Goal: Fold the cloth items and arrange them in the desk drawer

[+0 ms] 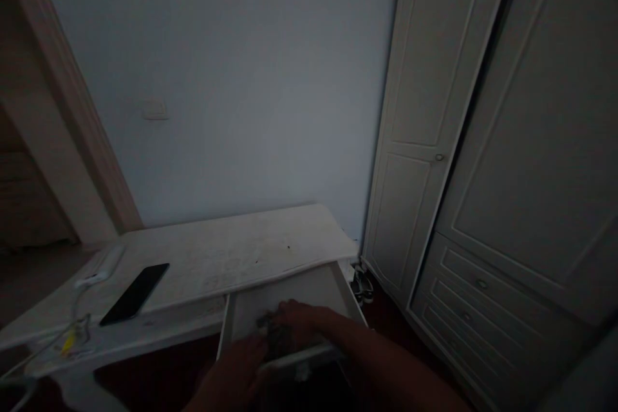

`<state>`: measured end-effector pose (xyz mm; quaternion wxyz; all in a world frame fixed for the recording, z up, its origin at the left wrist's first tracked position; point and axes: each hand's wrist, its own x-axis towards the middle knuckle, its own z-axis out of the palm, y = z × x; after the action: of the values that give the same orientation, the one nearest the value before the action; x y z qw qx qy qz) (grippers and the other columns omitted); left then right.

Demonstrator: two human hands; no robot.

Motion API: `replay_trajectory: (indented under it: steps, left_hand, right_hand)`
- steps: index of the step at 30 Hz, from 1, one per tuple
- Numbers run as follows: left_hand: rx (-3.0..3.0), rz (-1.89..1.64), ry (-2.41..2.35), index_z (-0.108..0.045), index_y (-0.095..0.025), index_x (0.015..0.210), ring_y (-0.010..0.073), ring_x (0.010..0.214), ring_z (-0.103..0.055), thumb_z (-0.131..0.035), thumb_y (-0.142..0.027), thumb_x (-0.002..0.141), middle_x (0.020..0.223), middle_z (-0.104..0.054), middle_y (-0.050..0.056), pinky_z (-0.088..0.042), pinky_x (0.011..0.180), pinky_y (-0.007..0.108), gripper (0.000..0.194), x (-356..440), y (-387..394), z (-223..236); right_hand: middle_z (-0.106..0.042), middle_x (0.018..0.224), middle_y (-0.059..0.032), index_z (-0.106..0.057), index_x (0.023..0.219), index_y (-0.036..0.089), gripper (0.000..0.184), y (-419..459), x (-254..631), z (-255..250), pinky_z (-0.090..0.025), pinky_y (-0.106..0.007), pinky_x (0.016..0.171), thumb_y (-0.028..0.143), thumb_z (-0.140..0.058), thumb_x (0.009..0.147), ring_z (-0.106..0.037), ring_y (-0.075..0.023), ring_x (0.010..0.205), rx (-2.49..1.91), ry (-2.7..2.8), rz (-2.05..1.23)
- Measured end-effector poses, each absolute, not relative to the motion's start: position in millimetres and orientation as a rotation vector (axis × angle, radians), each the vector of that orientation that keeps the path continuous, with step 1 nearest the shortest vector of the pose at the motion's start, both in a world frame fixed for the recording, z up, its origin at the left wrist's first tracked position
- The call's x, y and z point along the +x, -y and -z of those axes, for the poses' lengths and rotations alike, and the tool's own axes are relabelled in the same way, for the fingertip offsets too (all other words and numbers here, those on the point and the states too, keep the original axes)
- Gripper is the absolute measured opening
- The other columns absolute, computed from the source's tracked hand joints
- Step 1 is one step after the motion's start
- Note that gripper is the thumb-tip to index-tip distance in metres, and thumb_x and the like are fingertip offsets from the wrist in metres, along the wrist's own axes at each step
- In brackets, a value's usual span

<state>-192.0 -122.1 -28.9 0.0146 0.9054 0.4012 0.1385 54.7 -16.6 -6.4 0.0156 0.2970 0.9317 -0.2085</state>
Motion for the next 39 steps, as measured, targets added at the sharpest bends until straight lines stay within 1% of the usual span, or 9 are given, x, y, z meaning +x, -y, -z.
replay_trajectory:
  steps: [4,9,15,19,22,26,29,34,39]
  left_hand:
    - [2.869,-0.435,-1.283,-0.068,-0.030,0.131,0.0309,0.118,-0.073,-0.060,-0.061,0.099,0.134,-0.075,0.009,-0.061,0.100,0.042,0.045,-192.4,123.5,32.1]
    - [2.964,-0.444,-1.253,-0.065,-0.035,0.139,0.0325,0.122,-0.072,-0.068,-0.062,0.093,0.140,-0.073,0.008,-0.060,0.102,0.043,0.053,-196.1,120.5,46.7]
    - [2.998,-0.486,-1.233,-0.057,-0.040,0.149,0.0330,0.125,-0.071,-0.070,-0.057,0.093,0.146,-0.069,0.007,-0.063,0.101,0.042,0.060,-205.9,112.1,53.6]
    - [2.954,-0.600,-1.284,-0.053,-0.039,0.153,0.0319,0.128,-0.070,-0.065,-0.052,0.097,0.148,-0.067,0.006,-0.063,0.103,0.042,0.059,-205.9,110.8,55.3]
    - [2.895,-0.608,-1.298,-0.057,-0.034,0.150,0.0311,0.130,-0.069,-0.062,-0.051,0.099,0.148,-0.068,0.007,-0.061,0.106,0.040,0.054,-202.4,113.8,53.7]
    - [2.820,-0.566,-1.338,-0.062,-0.031,0.144,0.0300,0.130,-0.069,-0.058,-0.052,0.101,0.146,-0.069,0.008,-0.060,0.107,0.040,0.048,-199.0,118.0,47.4]
    - [2.787,-0.508,-1.324,-0.065,-0.032,0.141,0.0308,0.128,-0.070,-0.057,-0.056,0.101,0.144,-0.071,0.008,-0.059,0.108,0.043,0.048,-197.0,119.1,45.0]
    - [2.682,-0.404,-1.451,-0.073,-0.030,0.129,0.0314,0.120,-0.074,-0.055,-0.061,0.100,0.133,-0.077,0.010,-0.061,0.104,0.045,0.046,-193.8,120.3,46.9]
    - [2.750,-0.461,-1.419,-0.072,-0.031,0.132,0.0307,0.121,-0.074,-0.056,-0.061,0.099,0.132,-0.078,0.008,-0.061,0.103,0.042,0.047,-196.2,119.2,57.5]
  right_hand:
    - [-0.067,0.136,-0.0079,-0.068,0.136,0.033,0.087,20.3,119.2,1.1,-0.053,-0.052,0.100,0.041,-0.096,0.055,-0.063,-0.0401,0.125,1.256,-2.711,0.611]
    - [-0.071,0.135,-0.0058,-0.071,0.131,0.031,0.079,10.4,119.4,-10.7,-0.050,-0.048,0.109,0.044,-0.097,0.058,-0.064,-0.0369,0.126,1.421,-2.764,0.586]
    - [-0.062,0.150,-0.0134,-0.063,0.141,0.024,0.082,1.3,29.1,0.3,-0.045,-0.052,0.115,0.049,-0.092,0.068,-0.056,-0.0406,0.138,1.546,-2.917,0.475]
    - [-0.060,0.153,-0.0149,-0.055,0.148,0.024,0.080,4.3,-19.2,14.5,-0.044,-0.054,0.116,0.040,-0.087,0.076,-0.054,-0.0387,0.141,1.337,-3.019,0.402]
    - [-0.063,0.148,-0.0132,-0.062,0.141,0.025,0.070,9.9,-27.8,20.0,-0.047,-0.047,0.112,0.031,-0.087,0.075,-0.058,-0.0349,0.136,1.050,-3.031,0.438]
    - [-0.068,0.140,-0.0097,-0.065,0.136,0.024,0.060,17.3,3.7,17.0,-0.046,-0.042,0.111,0.034,-0.083,0.079,-0.060,-0.0317,0.132,0.690,-3.014,0.468]
    - [-0.063,0.146,-0.0106,-0.060,0.146,0.026,0.077,20.4,52.2,7.4,-0.047,-0.044,0.110,0.040,-0.087,0.074,-0.057,-0.0348,0.135,0.758,-2.936,0.531]
    - [-0.055,0.153,-0.0138,-0.054,0.153,0.034,0.107,21.0,123.8,-6.5,-0.051,-0.055,0.101,0.043,-0.096,0.054,-0.057,-0.0445,0.134,1.253,-2.717,0.522]
    - [-0.055,0.151,-0.0219,-0.049,0.155,0.023,0.109,14.8,123.6,-3.3,-0.050,-0.058,0.102,0.043,-0.095,0.058,-0.055,-0.0462,0.134,1.558,-2.755,0.433]
